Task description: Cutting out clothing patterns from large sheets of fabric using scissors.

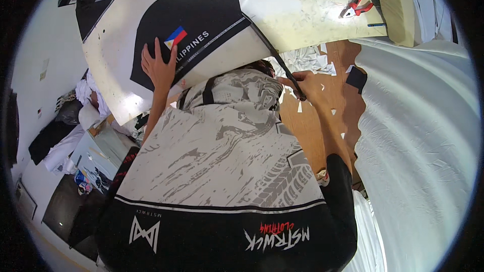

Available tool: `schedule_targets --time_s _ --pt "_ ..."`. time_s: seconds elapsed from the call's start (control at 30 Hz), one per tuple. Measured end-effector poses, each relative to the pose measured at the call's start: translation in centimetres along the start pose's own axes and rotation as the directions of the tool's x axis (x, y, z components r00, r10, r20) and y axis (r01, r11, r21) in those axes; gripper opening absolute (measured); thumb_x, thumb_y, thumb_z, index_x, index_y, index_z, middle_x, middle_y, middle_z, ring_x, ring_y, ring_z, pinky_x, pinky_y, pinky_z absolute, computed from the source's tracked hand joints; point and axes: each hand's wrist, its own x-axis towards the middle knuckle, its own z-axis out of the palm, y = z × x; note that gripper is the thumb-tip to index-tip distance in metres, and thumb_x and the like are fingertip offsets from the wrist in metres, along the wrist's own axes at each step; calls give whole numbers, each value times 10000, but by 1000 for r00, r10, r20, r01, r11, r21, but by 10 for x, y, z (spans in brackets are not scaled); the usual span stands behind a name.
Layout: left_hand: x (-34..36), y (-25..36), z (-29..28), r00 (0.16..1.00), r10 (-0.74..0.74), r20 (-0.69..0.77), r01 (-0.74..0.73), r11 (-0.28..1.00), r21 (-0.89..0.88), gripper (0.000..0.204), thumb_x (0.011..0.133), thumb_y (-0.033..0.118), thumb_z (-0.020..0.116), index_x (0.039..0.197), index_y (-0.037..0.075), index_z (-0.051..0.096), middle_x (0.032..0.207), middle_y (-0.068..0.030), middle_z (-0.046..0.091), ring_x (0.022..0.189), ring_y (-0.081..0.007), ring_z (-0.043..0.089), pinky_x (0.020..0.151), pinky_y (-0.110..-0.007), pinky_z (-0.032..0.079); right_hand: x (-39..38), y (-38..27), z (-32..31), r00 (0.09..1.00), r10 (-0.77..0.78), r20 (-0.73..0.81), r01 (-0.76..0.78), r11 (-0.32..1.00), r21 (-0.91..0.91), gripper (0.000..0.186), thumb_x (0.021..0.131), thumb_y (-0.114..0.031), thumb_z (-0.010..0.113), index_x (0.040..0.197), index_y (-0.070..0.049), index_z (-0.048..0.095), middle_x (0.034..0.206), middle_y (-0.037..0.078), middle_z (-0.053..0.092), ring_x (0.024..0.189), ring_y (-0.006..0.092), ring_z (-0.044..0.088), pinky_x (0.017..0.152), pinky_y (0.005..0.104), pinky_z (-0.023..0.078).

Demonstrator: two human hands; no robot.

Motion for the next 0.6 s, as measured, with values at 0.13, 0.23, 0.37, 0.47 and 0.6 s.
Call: schedule_targets --time_s 0.13,0.23,0.37,0.47,0.6 --pt "-22 10 -11 999 -15 42 15 1000 -3 807 893 630 722 1555 218 517 1584 -278 386 1468 -467 358 1167 -636 281 4 7 11 999 -12 -49 15 999 50 472 904 -482 826 711 -79 674 548 -29 552 464 53 496 453 246 334" --pt "-33 23 -17 993 -50 108 49 999 17 876 878 649 728 1591 214 465 1628 -285 315 1513 -483 284 1187 -655 236 22 28 26 995 -97 -35 103 967 233 487 916 -483 808 689 -83 647 547 -29 542 456 66 496 450 254 335" --pt "-43 29 -17 981 -99 168 98 995 16 940 873 665 725 1625 202 405 1677 -287 223 1561 -491 179 1213 -675 152 18 6 35 997 -71 -4 69 951 301 472 941 -453 780 691 -93 606 559 -2 545 457 87 505 458 252 354" --pt "-43 31 -11 979 -107 172 109 994 -4 942 876 658 726 1630 198 397 1687 -284 203 1571 -492 152 1220 -679 125 26 0 43 993 -117 -7 110 912 395 503 888 -533 813 703 -94 651 574 -25 547 485 72 516 473 242 356" --pt "-46 34 -5 978 -116 175 123 992 -31 943 874 648 733 1631 200 394 1697 -269 194 1580 -483 131 1226 -685 104 39 -7 53 992 -124 -19 122 912 392 499 943 -501 760 705 -98 588 573 -12 540 491 97 525 491 251 377"
